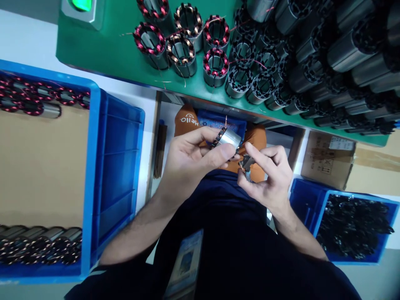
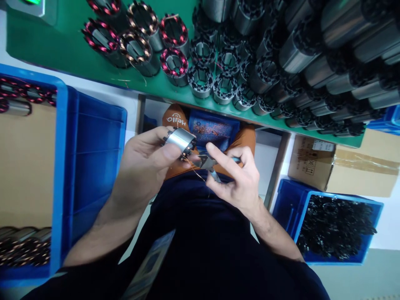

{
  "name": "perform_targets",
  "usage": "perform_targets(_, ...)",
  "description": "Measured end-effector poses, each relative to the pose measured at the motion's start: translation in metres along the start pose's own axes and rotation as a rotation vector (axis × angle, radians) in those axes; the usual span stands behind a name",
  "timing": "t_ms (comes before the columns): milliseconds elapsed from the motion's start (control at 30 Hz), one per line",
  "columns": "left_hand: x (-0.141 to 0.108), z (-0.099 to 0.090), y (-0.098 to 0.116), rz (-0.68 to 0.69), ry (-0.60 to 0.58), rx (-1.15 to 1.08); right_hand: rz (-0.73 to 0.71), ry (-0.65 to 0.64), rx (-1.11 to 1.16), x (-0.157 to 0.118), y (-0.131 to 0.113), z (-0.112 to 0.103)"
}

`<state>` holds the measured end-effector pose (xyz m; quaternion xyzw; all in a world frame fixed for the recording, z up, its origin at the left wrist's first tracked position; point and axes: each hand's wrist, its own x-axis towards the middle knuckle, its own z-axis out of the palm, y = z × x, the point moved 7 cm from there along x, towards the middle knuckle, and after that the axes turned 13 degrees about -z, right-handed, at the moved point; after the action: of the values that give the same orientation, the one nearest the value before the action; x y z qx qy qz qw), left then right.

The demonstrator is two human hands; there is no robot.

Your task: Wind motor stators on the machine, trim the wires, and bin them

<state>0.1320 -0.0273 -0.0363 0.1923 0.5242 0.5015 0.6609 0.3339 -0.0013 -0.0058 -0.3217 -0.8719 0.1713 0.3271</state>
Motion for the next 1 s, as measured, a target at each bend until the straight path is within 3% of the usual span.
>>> perform_targets(200, 0.003, 0.016, -0.004, -0.025, -0.045, -0.066, -0.013, 0.051, 0.047, 0.004, -0.001, -0.001)
perform_targets(400, 0.004, 0.017, -0.008, -0.038, -0.076, -0.122, 0.047, 0.040, 0.039, -0.002, 0.005, 0.000)
perform_targets(600, 0.009, 0.014, -0.018, -0.009, -0.007, -0.124, 0.094, -0.059, 0.202, -0.006, 0.013, 0.008)
perform_targets(667, 0.010, 0.004, -0.020, 0.013, 0.048, -0.138, 0.106, -0.129, 0.266, -0.007, 0.017, 0.016)
perform_targets(733, 0.007, -0.019, -0.018, 0.041, 0.124, -0.116, 0.129, -0.208, 0.278, -0.009, 0.024, 0.024)
perform_targets(800, -0.008, -0.065, -0.006, 0.112, 0.248, -0.018, 0.122, -0.264, 0.266, -0.011, 0.030, 0.029)
perform_targets(900, -0.067, -0.168, 0.036, 0.294, 0.562, 0.291, 0.041, -0.287, 0.240, -0.018, 0.040, 0.033)
perform_targets(1000, -0.156, -0.274, 0.088, 0.375, 0.896, 0.672, 0.154, -0.342, 0.171, -0.038, 0.072, 0.044)
